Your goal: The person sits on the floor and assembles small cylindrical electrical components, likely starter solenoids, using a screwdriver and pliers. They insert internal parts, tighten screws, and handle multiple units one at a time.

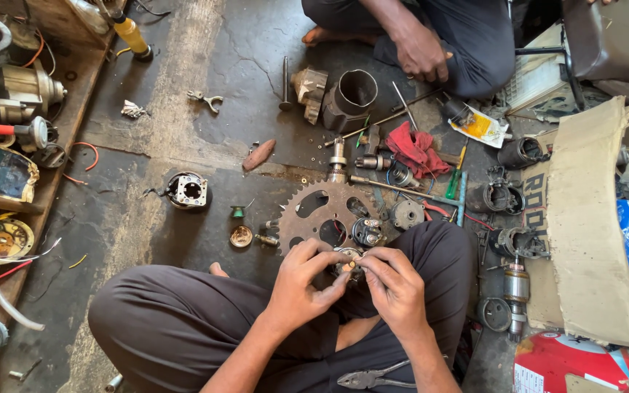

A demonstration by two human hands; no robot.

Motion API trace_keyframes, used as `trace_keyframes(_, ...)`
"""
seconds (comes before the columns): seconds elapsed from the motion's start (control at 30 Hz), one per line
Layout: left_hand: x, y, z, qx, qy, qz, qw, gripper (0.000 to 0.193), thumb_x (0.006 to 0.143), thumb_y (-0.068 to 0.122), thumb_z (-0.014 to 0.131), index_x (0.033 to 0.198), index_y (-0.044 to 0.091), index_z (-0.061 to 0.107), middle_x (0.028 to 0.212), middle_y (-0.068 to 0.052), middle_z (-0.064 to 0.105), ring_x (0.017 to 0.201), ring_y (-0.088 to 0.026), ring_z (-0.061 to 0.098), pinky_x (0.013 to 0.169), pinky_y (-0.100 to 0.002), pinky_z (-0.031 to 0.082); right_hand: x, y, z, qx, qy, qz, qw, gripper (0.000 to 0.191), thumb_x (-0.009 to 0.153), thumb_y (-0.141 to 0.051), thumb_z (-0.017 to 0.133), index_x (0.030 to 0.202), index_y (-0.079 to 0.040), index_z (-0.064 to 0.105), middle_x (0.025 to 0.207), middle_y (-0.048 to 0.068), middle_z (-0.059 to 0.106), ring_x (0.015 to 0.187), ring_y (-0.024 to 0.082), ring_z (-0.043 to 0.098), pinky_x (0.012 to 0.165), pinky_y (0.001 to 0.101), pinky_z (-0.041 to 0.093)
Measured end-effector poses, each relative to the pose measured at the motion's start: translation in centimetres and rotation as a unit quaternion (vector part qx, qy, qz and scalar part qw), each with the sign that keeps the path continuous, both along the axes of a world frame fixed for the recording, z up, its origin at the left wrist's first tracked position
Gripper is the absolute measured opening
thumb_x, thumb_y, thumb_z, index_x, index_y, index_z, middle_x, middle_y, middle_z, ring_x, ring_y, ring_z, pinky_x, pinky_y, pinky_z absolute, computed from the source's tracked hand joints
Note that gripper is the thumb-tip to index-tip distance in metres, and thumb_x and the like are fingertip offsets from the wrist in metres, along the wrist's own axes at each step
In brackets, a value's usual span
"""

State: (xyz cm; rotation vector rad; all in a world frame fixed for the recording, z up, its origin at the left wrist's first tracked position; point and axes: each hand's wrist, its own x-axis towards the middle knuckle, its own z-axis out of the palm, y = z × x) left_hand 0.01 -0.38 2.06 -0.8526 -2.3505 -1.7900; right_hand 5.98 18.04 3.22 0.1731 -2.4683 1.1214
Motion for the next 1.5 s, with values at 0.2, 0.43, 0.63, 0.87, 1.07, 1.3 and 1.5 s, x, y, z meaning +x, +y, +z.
trace_keyframes(0.2,0.1,-0.1,0.3,0.042,-0.06,-0.033,0.997,0.031,0.077,0.014,0.074,0.106,0.007,0.066,0.099,-0.009,0.063,0.091,-0.029,0.064,0.08,-0.036,0.051,0.1,-0.1,0.4,-0.001,-0.019,-0.003,1.0,0.023,0.085,0.007,0.072,0.107,0.001,0.073,0.103,0.011,0.069,0.088,0.021,0.071,0.073,0.0305,0.058)
trace_keyframes(0.43,-0.4,-0.2,0.3,0.039,-0.026,-0.024,0.999,0.043,0.075,0.014,0.075,0.116,0.007,0.064,0.115,-0.011,0.067,0.113,-0.031,0.064,0.1,-0.039,0.046,0.5,0.7,1.7,-0.018,-0.031,-0.016,0.999,0.019,0.087,0.006,0.07,0.104,-0.002,0.073,0.101,0.009,0.069,0.087,0.019,0.071,0.074,0.0301,0.058)
trace_keyframes(0.63,-0.4,-0.1,-0.8,0.013,-0.078,-0.057,0.995,0.052,0.076,0.015,0.077,0.127,0.011,0.068,0.12,-0.007,0.073,0.115,-0.028,0.066,0.105,-0.038,0.043,0.4,0.6,1.9,0.007,-0.079,0.021,0.997,0.024,0.084,0.004,0.069,0.107,-0.002,0.075,0.096,0.01,0.069,0.082,0.022,0.07,0.072,0.0325,0.056)
trace_keyframes(0.87,-1.0,-0.5,-1.1,0.019,-0.1,-0.089,0.991,0.059,0.072,0.015,0.081,0.129,0.011,0.065,0.123,-0.007,0.072,0.118,-0.027,0.065,0.105,-0.039,0.042,0.3,-0.1,1.6,0.018,-0.065,0.011,0.998,0.024,0.084,0.001,0.072,0.108,-0.003,0.074,0.097,0.01,0.07,0.085,0.025,0.07,0.075,0.0342,0.057)
trace_keyframes(1.07,-1.0,0.1,-0.9,-0.013,-0.075,-0.08,0.994,0.061,0.066,0.015,0.082,0.125,0.011,0.064,0.122,-0.008,0.07,0.12,-0.028,0.063,0.106,-0.038,0.041,0.2,-0.4,2.1,0.027,-0.064,0.013,0.998,0.022,0.085,0.001,0.073,0.107,-0.003,0.073,0.096,0.011,0.071,0.087,0.025,0.07,0.076,0.0349,0.057)
trace_keyframes(1.3,-1.1,-0.2,-1.0,-0.039,-0.092,-0.106,0.989,0.061,0.064,0.01,0.079,0.124,0.012,0.064,0.114,-0.006,0.071,0.11,-0.027,0.063,0.112,-0.042,0.035,0.8,-0.2,1.4,0.022,-0.072,0.027,0.997,0.024,0.085,0.001,0.072,0.108,-0.002,0.073,0.097,0.011,0.071,0.087,0.025,0.07,0.076,0.0344,0.057)
trace_keyframes(1.5,-0.7,0.4,-0.9,-0.024,-0.053,-0.063,0.996,0.07,0.066,0.019,0.087,0.128,0.01,0.057,0.118,-0.011,0.066,0.116,-0.032,0.058,0.108,-0.045,0.033,2.1,2.6,-1.9,-0.368,-0.215,-0.129,0.895,0.019,0.09,0.001,0.066,0.108,0.0,0.073,0.091,0.016,0.073,0.078,0.023,0.066,0.073,0.034,0.056)
